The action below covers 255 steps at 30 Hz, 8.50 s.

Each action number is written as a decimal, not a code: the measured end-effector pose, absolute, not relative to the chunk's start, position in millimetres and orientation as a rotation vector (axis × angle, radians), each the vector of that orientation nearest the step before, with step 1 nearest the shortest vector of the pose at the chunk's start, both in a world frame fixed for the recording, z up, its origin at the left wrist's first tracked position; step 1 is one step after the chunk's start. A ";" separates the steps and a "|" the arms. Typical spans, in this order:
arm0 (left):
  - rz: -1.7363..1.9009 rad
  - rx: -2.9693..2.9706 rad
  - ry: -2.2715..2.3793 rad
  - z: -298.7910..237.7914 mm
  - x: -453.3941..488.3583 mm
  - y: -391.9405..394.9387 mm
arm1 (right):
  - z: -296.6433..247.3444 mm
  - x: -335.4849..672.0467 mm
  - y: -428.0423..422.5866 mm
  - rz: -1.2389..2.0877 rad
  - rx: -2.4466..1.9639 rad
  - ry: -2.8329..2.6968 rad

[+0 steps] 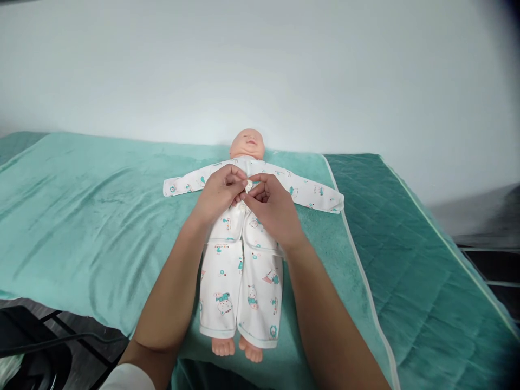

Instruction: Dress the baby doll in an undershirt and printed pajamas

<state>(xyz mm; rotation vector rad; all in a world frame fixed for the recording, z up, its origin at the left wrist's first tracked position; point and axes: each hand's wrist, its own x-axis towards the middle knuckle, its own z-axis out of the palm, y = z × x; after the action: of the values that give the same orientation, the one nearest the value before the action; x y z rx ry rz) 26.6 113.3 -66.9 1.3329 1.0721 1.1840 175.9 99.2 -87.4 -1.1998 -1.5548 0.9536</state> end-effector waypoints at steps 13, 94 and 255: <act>1.129 1.388 1.144 -62.4 23.9 112.0 | -81.3 176.7 96.4 0.927 -1.273 -1.635; 0.746 1.494 0.973 -54.8 -3.3 97.6 | -78.1 193.3 76.8 1.486 -1.010 -1.342; 1.224 2.530 1.802 -166.4 17.8 -144.1 | -168.0 273.1 -84.6 0.998 -1.295 -1.579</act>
<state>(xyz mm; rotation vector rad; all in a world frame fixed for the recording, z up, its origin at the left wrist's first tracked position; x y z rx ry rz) 17.8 -144.1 -166.4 2.5297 1.8025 1.2236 273.1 -84.6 -168.0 -1.2952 -1.5792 0.9980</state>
